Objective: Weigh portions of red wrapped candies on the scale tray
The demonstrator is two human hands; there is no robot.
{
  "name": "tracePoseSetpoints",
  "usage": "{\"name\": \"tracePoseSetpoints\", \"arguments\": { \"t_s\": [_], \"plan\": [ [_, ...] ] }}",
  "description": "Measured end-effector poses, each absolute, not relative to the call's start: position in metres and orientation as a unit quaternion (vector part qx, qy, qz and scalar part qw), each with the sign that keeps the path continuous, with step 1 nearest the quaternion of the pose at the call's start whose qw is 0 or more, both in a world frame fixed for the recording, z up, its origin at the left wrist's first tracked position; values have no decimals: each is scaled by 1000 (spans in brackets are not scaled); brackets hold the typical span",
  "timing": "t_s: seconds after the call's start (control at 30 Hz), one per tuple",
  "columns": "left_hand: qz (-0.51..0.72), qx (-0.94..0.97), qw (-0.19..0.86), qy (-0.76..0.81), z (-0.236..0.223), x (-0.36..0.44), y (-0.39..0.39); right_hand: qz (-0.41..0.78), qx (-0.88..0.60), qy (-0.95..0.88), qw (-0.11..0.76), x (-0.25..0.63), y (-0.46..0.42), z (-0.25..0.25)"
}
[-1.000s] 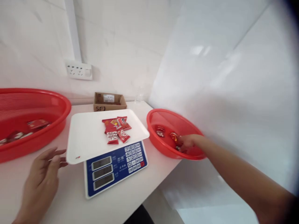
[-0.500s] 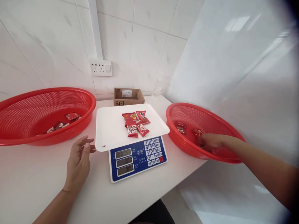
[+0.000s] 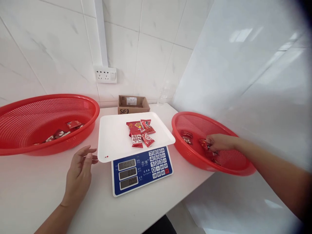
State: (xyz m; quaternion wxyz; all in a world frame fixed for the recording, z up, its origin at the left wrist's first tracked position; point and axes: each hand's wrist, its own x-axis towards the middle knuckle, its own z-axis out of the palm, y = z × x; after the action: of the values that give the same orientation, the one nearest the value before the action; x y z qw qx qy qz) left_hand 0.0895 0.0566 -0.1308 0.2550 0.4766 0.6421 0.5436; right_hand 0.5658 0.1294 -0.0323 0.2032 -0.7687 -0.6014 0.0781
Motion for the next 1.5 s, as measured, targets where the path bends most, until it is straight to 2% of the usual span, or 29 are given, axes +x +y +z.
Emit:
{"name": "tracePoseSetpoints", "arguments": {
  "t_s": [0.1,0.2,0.37,0.5,0.77,0.9,1.03,1.13,1.27,1.37,1.5],
  "plan": [
    [541,480,252,642,-131,89,56,129,-758,-632,100,556,133,-17],
    [538,483,251,644,-131,89,56,106,-750,-648,79,538,133,2],
    [539,477,257,645,-130,89,56,62,-680,-718,131,485,124,20],
    [530,482,254,649,-129,89,56,29,-606,-784,133,436,127,18],
    [546,487,252,633,-133,87,55,-50,-512,-824,239,394,93,22],
    [537,486,249,643,-132,89,56,-65,-466,-813,342,403,50,-22],
    [536,481,250,647,-132,92,55,-5,-565,-694,446,426,30,-101],
    [538,478,253,646,-132,93,55,138,-659,-578,460,439,37,-147],
    [543,478,249,644,-131,94,55,302,-650,-494,493,442,58,-166],
    [539,480,245,647,-130,94,55,331,-643,-480,497,439,68,-166],
    [535,482,240,651,-129,94,54,298,-660,-515,459,438,68,-170]
  ]
}}
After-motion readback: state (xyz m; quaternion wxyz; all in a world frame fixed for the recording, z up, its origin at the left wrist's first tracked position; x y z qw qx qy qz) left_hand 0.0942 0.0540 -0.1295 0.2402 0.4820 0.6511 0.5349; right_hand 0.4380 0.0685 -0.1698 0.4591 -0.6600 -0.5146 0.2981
